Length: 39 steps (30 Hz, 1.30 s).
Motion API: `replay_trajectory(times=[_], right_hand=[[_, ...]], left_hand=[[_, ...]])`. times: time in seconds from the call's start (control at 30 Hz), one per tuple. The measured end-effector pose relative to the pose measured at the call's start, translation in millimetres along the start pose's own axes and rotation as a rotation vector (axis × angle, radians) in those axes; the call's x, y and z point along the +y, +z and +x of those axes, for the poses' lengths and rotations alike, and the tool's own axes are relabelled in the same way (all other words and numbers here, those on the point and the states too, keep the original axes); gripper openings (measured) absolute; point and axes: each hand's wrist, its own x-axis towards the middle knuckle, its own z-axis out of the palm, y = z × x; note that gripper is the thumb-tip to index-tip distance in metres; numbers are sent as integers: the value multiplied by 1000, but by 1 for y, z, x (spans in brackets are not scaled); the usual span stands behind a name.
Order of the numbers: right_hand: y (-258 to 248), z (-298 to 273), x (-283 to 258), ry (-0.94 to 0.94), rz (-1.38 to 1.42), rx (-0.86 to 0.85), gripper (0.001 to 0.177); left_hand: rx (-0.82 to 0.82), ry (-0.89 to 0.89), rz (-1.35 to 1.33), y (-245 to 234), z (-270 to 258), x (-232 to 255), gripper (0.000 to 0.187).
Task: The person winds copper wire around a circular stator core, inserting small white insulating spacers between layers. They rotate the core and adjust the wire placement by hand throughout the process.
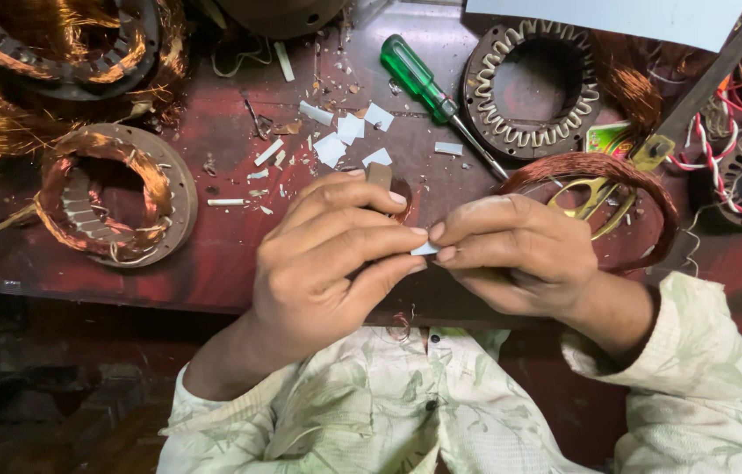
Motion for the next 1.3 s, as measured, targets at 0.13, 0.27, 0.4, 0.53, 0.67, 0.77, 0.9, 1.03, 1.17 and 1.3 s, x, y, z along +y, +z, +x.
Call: replay_trajectory(times=[0.13, 0.27, 0.4, 0.53, 0.67, 0.77, 0.9, 1.03, 1.17, 1.3], right_hand=[[3, -1, 5, 27, 106, 22, 22], [4, 2, 6, 78, 144, 29, 25], [0, 15, 9, 71, 153, -66, 26], [-2, 21, 12, 59, 266, -118, 30], [-1, 14, 12, 38, 219, -66, 21], [-2, 11, 14, 61, 130, -48, 16], [7, 10, 18, 186, -28, -121, 13], [25, 7, 19, 146, -73, -161, 20], [33, -2, 18, 99, -187, -163, 27], [39, -1, 17, 71, -239, -160, 29]], left_hand=[[-11, 13, 35, 1, -1, 6, 21], [-22, -9, 26, 0, 0, 6, 19], [-26, -9, 35, 0, -3, 5, 18], [-28, -24, 60, 1, -2, 8, 17], [-39, -62, 67, 4, -3, 9, 18], [-50, -67, 88, 2, -3, 6, 24], [-108, -172, 63, -3, -8, 0, 35], [-224, -307, -47, -10, -16, -5, 36], [-228, -339, -34, -9, -23, -2, 40], [-233, -349, -31, -11, -30, -2, 41]])
